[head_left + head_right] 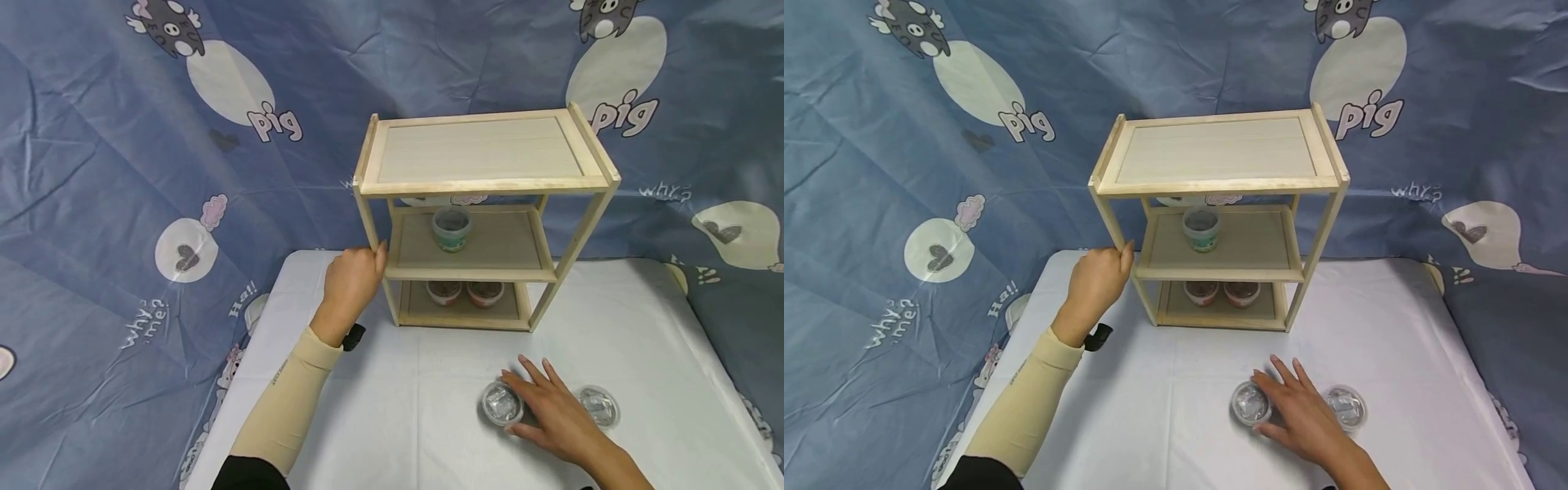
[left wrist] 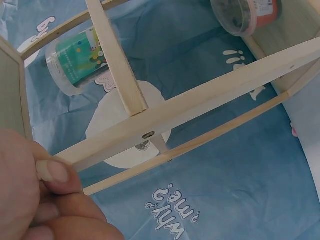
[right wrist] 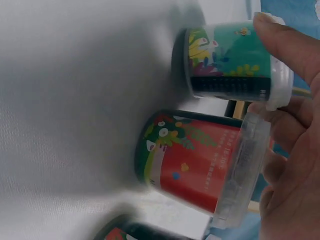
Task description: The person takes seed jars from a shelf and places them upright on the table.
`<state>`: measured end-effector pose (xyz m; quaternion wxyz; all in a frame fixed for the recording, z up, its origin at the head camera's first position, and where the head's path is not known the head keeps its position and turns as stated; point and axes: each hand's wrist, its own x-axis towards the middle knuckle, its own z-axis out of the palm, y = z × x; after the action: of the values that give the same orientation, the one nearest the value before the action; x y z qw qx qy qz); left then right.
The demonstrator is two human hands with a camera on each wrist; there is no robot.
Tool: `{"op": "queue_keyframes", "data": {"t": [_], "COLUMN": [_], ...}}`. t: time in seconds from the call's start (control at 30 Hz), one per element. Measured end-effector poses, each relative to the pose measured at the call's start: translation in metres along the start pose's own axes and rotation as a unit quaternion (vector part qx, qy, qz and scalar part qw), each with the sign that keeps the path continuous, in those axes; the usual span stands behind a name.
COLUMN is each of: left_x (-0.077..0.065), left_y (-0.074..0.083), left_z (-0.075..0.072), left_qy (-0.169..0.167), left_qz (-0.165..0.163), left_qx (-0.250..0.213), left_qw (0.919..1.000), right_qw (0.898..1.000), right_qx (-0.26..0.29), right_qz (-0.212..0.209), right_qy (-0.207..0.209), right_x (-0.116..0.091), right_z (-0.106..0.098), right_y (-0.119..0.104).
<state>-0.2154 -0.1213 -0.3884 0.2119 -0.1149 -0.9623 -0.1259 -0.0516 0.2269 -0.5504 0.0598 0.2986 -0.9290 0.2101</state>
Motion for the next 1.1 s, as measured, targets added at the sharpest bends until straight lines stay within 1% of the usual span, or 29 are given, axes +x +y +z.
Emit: {"op": "queue_keyframes", "data": {"t": [0.27,0.53,0.6,0.77,0.83,1.0,1.1], "left_x": [0.000,0.000,0.000,0.000,-0.001,-0.001,-0.001], "left_y": [-0.001,-0.001,-0.001,0.000,0.000,-0.001,-0.001], "left_z": [0.000,0.000,0.001,0.001,0.000,0.000,0.001], "left_qy": [-0.003,-0.005,-0.006,-0.001,0.002,0.002,0.001], "left_qz": [-0.003,0.005,0.005,0.009,0.007,0.004,0.003], "left_qx": [0.001,0.004,0.007,0.010,0.008,0.012,0.014], "left_qw": [1.0000,1.0000,0.9999,0.9999,0.9999,0.9999,0.9999], "right_qw": [1.000,0.998,0.998,0.999,0.998,0.990,0.987], "right_qx": [-0.007,0.007,0.008,0.015,0.030,0.061,0.069], "right_qz": [0.012,0.038,0.037,0.028,0.046,0.123,0.142], "right_qy": [-0.014,-0.043,-0.049,-0.038,-0.038,-0.044,-0.037], "right_x": [-0.002,-0.002,-0.002,-0.001,0.001,0.009,0.015], "right_z": [-0.003,-0.009,-0.011,-0.022,-0.027,-0.044,-0.059], "right_y": [0.002,-0.002,-0.003,-0.008,-0.009,-0.010,-0.009]}}
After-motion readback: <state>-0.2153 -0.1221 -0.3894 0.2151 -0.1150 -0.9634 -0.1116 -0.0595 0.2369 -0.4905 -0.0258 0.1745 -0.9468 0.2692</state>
